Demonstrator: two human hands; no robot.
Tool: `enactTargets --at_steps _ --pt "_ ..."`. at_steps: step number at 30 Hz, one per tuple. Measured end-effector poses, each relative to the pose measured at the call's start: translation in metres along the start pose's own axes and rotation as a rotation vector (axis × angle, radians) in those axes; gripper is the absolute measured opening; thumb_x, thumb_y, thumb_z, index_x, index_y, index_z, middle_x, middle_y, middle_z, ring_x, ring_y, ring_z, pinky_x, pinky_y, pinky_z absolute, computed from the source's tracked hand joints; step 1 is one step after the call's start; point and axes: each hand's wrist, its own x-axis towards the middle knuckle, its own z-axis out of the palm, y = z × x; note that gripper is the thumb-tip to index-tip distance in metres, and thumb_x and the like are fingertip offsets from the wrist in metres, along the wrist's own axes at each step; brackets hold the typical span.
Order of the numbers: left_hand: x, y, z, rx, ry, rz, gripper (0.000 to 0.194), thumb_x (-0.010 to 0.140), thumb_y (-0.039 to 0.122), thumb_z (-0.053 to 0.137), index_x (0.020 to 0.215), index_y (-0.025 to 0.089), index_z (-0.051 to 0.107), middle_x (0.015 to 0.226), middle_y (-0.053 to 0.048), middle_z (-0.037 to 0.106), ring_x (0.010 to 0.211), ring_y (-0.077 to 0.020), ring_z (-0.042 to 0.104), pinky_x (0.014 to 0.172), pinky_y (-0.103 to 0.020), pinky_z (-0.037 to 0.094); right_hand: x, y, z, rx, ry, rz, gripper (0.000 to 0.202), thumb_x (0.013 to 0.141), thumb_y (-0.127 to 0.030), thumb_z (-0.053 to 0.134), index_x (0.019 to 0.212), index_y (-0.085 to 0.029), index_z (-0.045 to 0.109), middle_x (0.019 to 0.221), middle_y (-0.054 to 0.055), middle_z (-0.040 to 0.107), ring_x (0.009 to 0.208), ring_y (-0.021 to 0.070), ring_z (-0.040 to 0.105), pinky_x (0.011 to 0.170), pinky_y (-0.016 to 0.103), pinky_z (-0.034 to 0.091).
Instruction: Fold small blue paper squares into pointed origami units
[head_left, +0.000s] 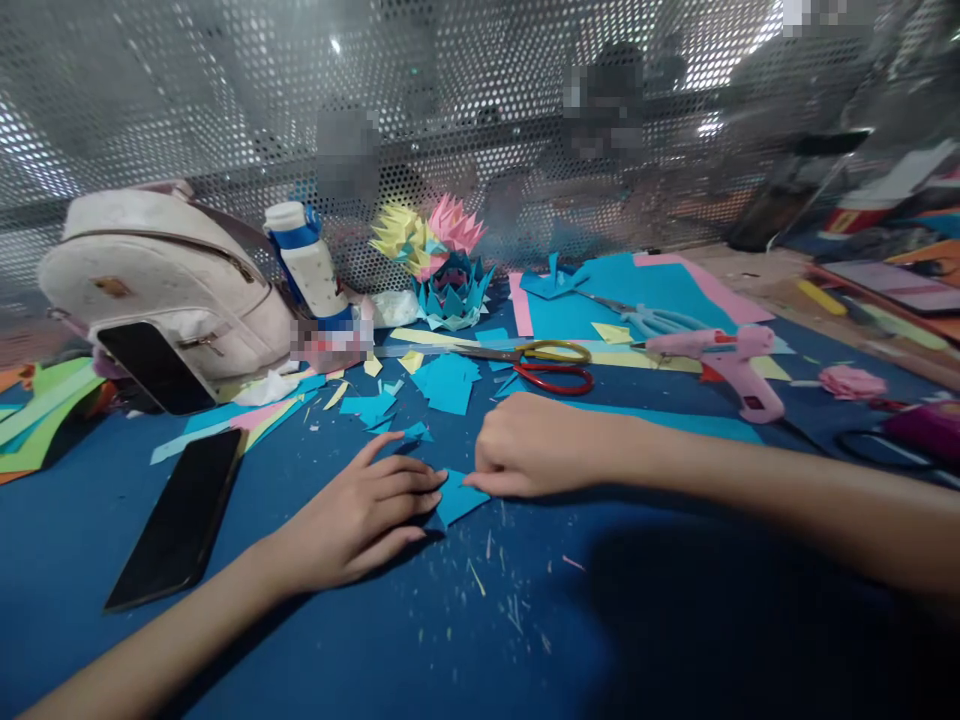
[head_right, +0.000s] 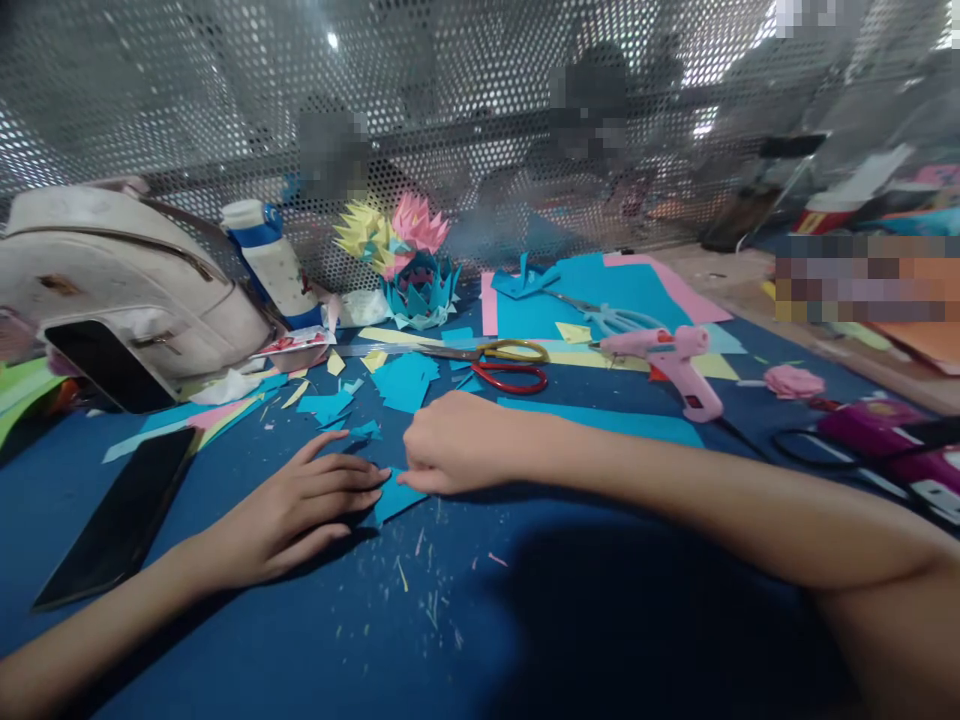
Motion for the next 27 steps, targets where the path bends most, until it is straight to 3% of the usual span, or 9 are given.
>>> enactTargets --at_steps 3,9,11,15,21,25,27 --pt "0.0 0.0 0.002 0.028 0.034 0.044 0.032 0.106 0.027 0.039 0.13 0.014 0.056 0.128 -0.01 0.065 0.123 -0.0243 0.055 0.118 -0.056 0.021 0.005 0.011 0.008 0.133 0.067 0.012 0.04 0.098 -0.033 0.05 0.065 -0.016 0.066 0.061 0.001 0.063 0.051 0.0093 0.04 0.054 0.027 0.022" --pt "-0.004 0.002 0.009 0.162 0.13 0.144 0.032 0.105 0.025 0.038 0.12 0.009 0.061 0.122 -0.013 0.068 0.115 -0.0239 0.061 0.115 -0.052 0.031 0.01 0.018 0.022 0.239 0.167 0.02 0.019 0.094 -0.029 0.057 0.083 -0.019 0.069 0.08 0.0 0.069 0.071 0.0125 0.056 0.058 0.026 0.025" --pt "-0.005 0.003 0.01 0.191 0.125 0.171 0.034 0.106 0.027 0.036 0.119 0.008 0.062 0.123 -0.013 0.068 0.115 -0.0228 0.062 0.117 -0.05 0.03 0.011 0.017 0.025 0.321 0.152 0.058 0.008 0.089 -0.028 0.065 0.088 -0.02 0.067 0.08 -0.001 0.068 0.073 0.0122 0.057 0.058 0.024 0.026" --pt "-0.005 0.004 0.008 0.236 0.094 0.221 0.038 0.107 0.03 0.035 0.121 0.007 0.061 0.125 -0.013 0.067 0.115 -0.0221 0.063 0.117 -0.047 0.032 0.013 0.016 0.032 0.452 0.101 0.1 0.018 0.081 -0.03 0.074 0.092 -0.02 0.064 0.08 -0.003 0.064 0.072 0.011 0.055 0.058 0.023 0.029" --pt "-0.006 0.005 0.004 0.238 0.051 0.301 0.039 0.106 0.028 0.034 0.125 0.004 0.059 0.132 -0.015 0.063 0.116 -0.0231 0.064 0.105 -0.04 0.05 0.016 0.017 0.038 0.571 0.149 -0.013 0.009 0.082 -0.02 0.071 0.09 -0.019 0.066 0.089 -0.001 0.064 0.079 0.0114 0.055 0.064 0.021 0.035" --pt "-0.006 0.007 0.002 0.235 0.015 0.318 0.039 0.106 0.028 0.034 0.13 0.005 0.055 0.137 -0.015 0.059 0.122 -0.0222 0.061 0.108 -0.038 0.048 0.018 0.015 0.037 0.707 0.163 -0.024 0.008 0.087 -0.016 0.065 0.095 -0.017 0.067 0.083 -0.002 0.066 0.071 0.0096 0.055 0.063 0.021 0.039" --pt "-0.006 0.008 0.002 0.223 0.012 0.314 0.039 0.106 0.027 0.034 0.13 0.005 0.055 0.139 -0.016 0.057 0.124 -0.0222 0.059 0.11 -0.037 0.046 0.019 0.014 0.035 0.759 0.177 -0.065 0.011 0.091 -0.017 0.06 0.098 -0.016 0.069 0.087 0.0 0.067 0.076 0.0105 0.058 0.07 0.022 0.042"
